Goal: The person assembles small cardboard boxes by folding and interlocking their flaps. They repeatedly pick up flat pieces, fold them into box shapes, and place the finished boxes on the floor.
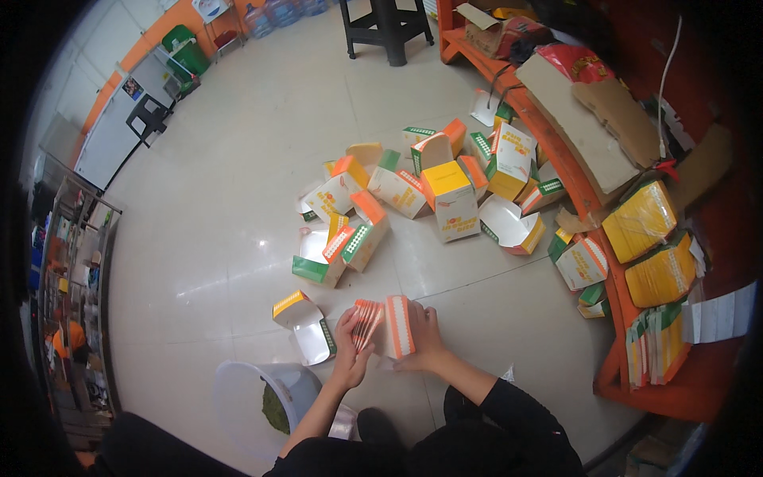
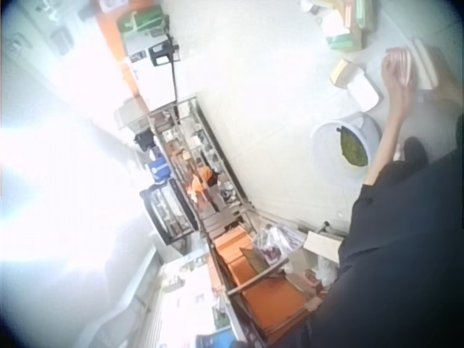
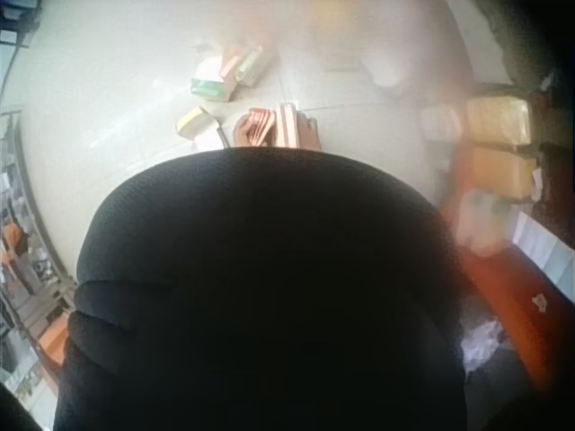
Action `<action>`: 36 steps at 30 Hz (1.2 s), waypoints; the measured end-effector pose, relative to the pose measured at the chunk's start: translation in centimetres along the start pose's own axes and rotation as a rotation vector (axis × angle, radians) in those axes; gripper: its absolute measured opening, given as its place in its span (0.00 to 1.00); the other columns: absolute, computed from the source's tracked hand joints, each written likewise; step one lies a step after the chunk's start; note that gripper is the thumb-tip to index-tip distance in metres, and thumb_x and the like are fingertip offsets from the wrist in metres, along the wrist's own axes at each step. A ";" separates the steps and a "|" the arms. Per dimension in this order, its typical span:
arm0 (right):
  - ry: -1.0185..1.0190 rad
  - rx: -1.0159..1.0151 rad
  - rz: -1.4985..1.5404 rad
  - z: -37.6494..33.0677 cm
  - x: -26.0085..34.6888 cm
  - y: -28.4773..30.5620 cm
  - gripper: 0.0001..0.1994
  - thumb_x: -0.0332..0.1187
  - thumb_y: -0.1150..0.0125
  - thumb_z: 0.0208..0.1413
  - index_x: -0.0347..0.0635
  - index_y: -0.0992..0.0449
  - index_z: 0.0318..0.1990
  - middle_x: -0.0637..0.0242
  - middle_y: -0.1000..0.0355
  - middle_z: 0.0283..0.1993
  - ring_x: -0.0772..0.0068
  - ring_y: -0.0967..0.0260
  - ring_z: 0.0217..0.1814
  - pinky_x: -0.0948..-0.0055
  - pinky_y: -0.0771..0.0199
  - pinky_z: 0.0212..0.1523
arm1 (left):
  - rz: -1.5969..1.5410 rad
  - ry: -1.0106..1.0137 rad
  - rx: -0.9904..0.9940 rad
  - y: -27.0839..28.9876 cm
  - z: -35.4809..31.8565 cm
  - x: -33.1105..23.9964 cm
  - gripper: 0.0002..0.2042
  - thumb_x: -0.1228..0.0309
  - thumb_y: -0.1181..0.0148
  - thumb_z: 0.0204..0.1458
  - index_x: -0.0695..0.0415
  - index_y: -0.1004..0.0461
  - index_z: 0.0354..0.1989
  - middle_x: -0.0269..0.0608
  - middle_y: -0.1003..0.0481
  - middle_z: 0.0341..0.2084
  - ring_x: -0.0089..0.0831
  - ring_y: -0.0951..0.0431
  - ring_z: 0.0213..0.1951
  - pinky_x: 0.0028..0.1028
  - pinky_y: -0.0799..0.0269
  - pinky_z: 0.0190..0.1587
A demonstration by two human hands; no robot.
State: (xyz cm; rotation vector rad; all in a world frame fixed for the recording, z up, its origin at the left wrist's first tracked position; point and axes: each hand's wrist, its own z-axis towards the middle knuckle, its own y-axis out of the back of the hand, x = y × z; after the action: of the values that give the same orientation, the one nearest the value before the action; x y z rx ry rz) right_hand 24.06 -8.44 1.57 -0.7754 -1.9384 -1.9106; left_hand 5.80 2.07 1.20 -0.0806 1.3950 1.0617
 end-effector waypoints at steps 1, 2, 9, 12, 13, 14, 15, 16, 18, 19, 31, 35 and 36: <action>0.001 0.031 -0.013 0.0 -0.1 0.1 0.58 0.58 0.23 0.21 0.39 0.41 0.64 0.52 0.44 0.64 0.52 0.53 0.68 0.52 0.53 0.63 | 0.010 0.018 -0.001 0.0 0.0 0.0 0.33 0.69 0.44 0.51 0.59 0.48 0.66 0.57 0.50 0.67 0.54 0.50 0.69 0.45 0.56 0.70; 0.025 0.047 -0.014 0.0 -0.2 0.2 0.59 0.58 0.24 0.21 0.39 0.43 0.65 0.51 0.45 0.64 0.51 0.54 0.69 0.50 0.53 0.62 | 0.023 0.021 0.004 0.0 0.0 -0.1 0.33 0.69 0.43 0.51 0.59 0.48 0.66 0.57 0.50 0.67 0.54 0.50 0.69 0.45 0.56 0.70; 0.015 0.124 -0.098 -1.1 -1.6 1.7 0.64 0.57 0.23 0.21 0.42 0.50 0.70 0.49 0.48 0.67 0.49 0.53 0.70 0.48 0.50 0.62 | 0.066 0.008 0.019 0.4 0.3 -0.7 0.34 0.68 0.39 0.52 0.59 0.49 0.66 0.58 0.50 0.67 0.55 0.50 0.68 0.46 0.54 0.69; -0.079 -0.044 0.181 -2.7 -3.2 3.7 0.64 0.51 0.19 0.22 0.42 0.51 0.71 0.51 0.49 0.69 0.50 0.52 0.71 0.52 0.50 0.66 | -0.001 0.032 0.072 1.9 1.3 -1.5 0.40 0.64 0.33 0.48 0.60 0.50 0.67 0.58 0.50 0.67 0.56 0.49 0.68 0.47 0.52 0.68; -0.077 -0.074 0.376 -3.1 -3.8 4.3 0.63 0.48 0.18 0.23 0.42 0.51 0.71 0.52 0.49 0.69 0.51 0.52 0.72 0.54 0.50 0.67 | 0.064 0.054 0.082 2.5 1.6 -2.1 0.43 0.62 0.31 0.46 0.60 0.51 0.67 0.58 0.50 0.67 0.56 0.49 0.68 0.47 0.52 0.68; -0.076 -0.102 0.570 -3.7 -4.1 4.9 0.63 0.45 0.17 0.24 0.42 0.51 0.71 0.53 0.49 0.69 0.53 0.52 0.72 0.55 0.51 0.68 | 0.127 0.077 0.092 3.0 1.8 -2.9 0.45 0.60 0.29 0.44 0.60 0.52 0.67 0.58 0.50 0.67 0.57 0.49 0.68 0.48 0.51 0.68; -0.089 -0.128 0.770 -4.0 -4.4 5.5 0.63 0.43 0.16 0.25 0.42 0.52 0.71 0.54 0.48 0.70 0.54 0.52 0.73 0.57 0.51 0.70 | 0.172 0.127 0.108 3.3 2.0 -3.9 0.48 0.57 0.27 0.43 0.60 0.52 0.68 0.58 0.50 0.67 0.57 0.49 0.68 0.48 0.51 0.68; -0.080 -0.141 0.810 -4.2 -4.4 5.9 0.62 0.42 0.16 0.27 0.41 0.52 0.71 0.55 0.48 0.69 0.56 0.53 0.74 0.58 0.51 0.70 | 0.378 0.238 0.177 3.5 2.2 -5.1 0.52 0.50 0.25 0.38 0.60 0.51 0.68 0.59 0.50 0.67 0.58 0.49 0.68 0.49 0.52 0.67; -0.077 -0.172 0.906 -4.2 -3.8 6.4 0.60 0.40 0.16 0.31 0.41 0.52 0.71 0.57 0.47 0.69 0.60 0.54 0.74 0.61 0.51 0.71 | 0.318 0.053 0.066 3.5 3.0 -7.4 0.50 0.50 0.26 0.36 0.59 0.45 0.66 0.56 0.42 0.61 0.55 0.44 0.65 0.52 0.53 0.66; -0.046 -0.198 0.957 -3.9 -3.2 6.4 0.59 0.40 0.17 0.32 0.40 0.52 0.71 0.58 0.47 0.70 0.59 0.53 0.74 0.61 0.52 0.71 | 0.299 0.001 0.040 3.4 3.4 -8.5 0.48 0.50 0.26 0.35 0.59 0.42 0.64 0.54 0.38 0.58 0.54 0.42 0.63 0.54 0.54 0.65; -0.184 -0.289 1.086 -0.3 5.6 9.3 0.20 0.38 0.37 0.60 0.35 0.30 0.55 0.65 0.29 0.49 0.77 0.30 0.45 0.72 0.26 0.44 | 0.035 -0.129 0.049 2.2 5.0 -9.7 0.33 0.80 0.44 0.49 0.60 0.45 0.67 0.58 0.46 0.67 0.54 0.40 0.65 0.45 0.44 0.65; -0.242 -0.385 1.469 0.0 6.4 10.0 0.17 0.28 0.41 0.62 0.35 0.32 0.57 0.63 0.29 0.55 0.69 0.31 0.59 0.69 0.32 0.60 | -0.066 -0.181 -0.046 2.3 5.3 -9.7 0.27 0.79 0.43 0.51 0.56 0.40 0.61 0.55 0.44 0.67 0.51 0.38 0.64 0.45 0.43 0.64; -0.239 -0.392 1.449 0.1 6.6 10.0 0.18 0.26 0.40 0.60 0.36 0.32 0.57 0.63 0.28 0.53 0.69 0.29 0.55 0.68 0.28 0.57 | -0.121 -0.141 -0.076 2.2 5.2 -9.9 0.25 0.78 0.42 0.51 0.56 0.39 0.60 0.55 0.41 0.66 0.51 0.37 0.63 0.45 0.44 0.64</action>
State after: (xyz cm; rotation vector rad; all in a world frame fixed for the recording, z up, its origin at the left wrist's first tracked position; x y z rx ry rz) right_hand 24.51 -7.62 13.46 -1.8479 -0.5273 -1.1791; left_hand 10.07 1.08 11.77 -0.1417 1.2080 1.0003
